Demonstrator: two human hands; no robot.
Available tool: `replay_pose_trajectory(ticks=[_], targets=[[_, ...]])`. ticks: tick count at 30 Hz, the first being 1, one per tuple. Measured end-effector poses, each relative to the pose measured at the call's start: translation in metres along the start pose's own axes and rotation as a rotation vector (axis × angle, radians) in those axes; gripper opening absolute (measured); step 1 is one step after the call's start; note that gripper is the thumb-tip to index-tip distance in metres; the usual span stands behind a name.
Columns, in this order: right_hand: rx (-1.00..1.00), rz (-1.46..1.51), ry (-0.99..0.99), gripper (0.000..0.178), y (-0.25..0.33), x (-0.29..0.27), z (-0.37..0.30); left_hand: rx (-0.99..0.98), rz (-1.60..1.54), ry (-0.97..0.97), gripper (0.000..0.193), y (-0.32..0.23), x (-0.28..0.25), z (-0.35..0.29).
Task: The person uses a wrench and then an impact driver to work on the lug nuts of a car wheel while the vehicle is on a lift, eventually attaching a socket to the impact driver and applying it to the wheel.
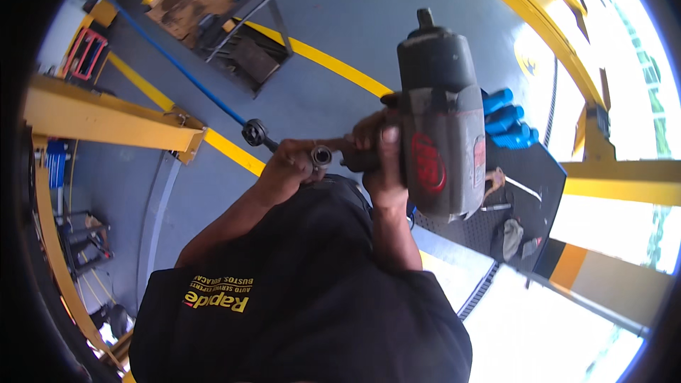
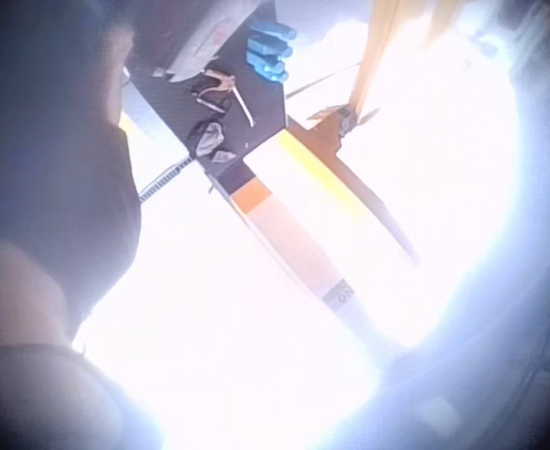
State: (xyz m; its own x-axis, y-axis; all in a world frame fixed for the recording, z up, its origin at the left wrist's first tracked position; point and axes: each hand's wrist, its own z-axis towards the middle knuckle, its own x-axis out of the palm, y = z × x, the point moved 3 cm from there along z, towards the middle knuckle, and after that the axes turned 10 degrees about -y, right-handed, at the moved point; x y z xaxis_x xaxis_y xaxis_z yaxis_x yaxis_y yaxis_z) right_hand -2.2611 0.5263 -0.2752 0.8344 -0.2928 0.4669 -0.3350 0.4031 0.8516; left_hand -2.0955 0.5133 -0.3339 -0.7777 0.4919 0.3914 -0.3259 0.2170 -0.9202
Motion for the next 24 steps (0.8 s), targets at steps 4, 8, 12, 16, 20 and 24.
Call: replay_pose_trajectory(ticks=[4, 8, 12, 16, 20, 24], targets=[[-0.123, 0.015, -0.051, 0.058, 0.021, -0.018, 0.008, -0.086, 0.053, -0.073, 0.037, -0.017, 0.022, 0.016], [-0.181, 0.211, -0.020, 0.059, 0.039, -0.016, 0.011, 0.007, 0.144, -0.136, 0.047, -0.017, 0.022, 0.021], [-0.255, 0.253, 0.009, 0.055, 0.055, -0.001, 0.018, 0.011, 0.137, -0.099, 0.036, -0.015, 0.016, 0.022], [-0.263, 0.290, -0.073, 0.050, 0.060, 0.005, 0.019, 0.020, 0.228, -0.126, 0.049, -0.019, 0.015, 0.021], [-0.236, 0.458, 0.019, 0.049, 0.066, 0.002, 0.017, 0.233, 0.296, -0.156, 0.030, -0.025, 0.021, 0.015], [-0.187, 0.511, 0.085, 0.044, 0.070, 0.009, 0.021, 0.286, 0.339, -0.142, 0.029, -0.039, 0.035, 0.006]])
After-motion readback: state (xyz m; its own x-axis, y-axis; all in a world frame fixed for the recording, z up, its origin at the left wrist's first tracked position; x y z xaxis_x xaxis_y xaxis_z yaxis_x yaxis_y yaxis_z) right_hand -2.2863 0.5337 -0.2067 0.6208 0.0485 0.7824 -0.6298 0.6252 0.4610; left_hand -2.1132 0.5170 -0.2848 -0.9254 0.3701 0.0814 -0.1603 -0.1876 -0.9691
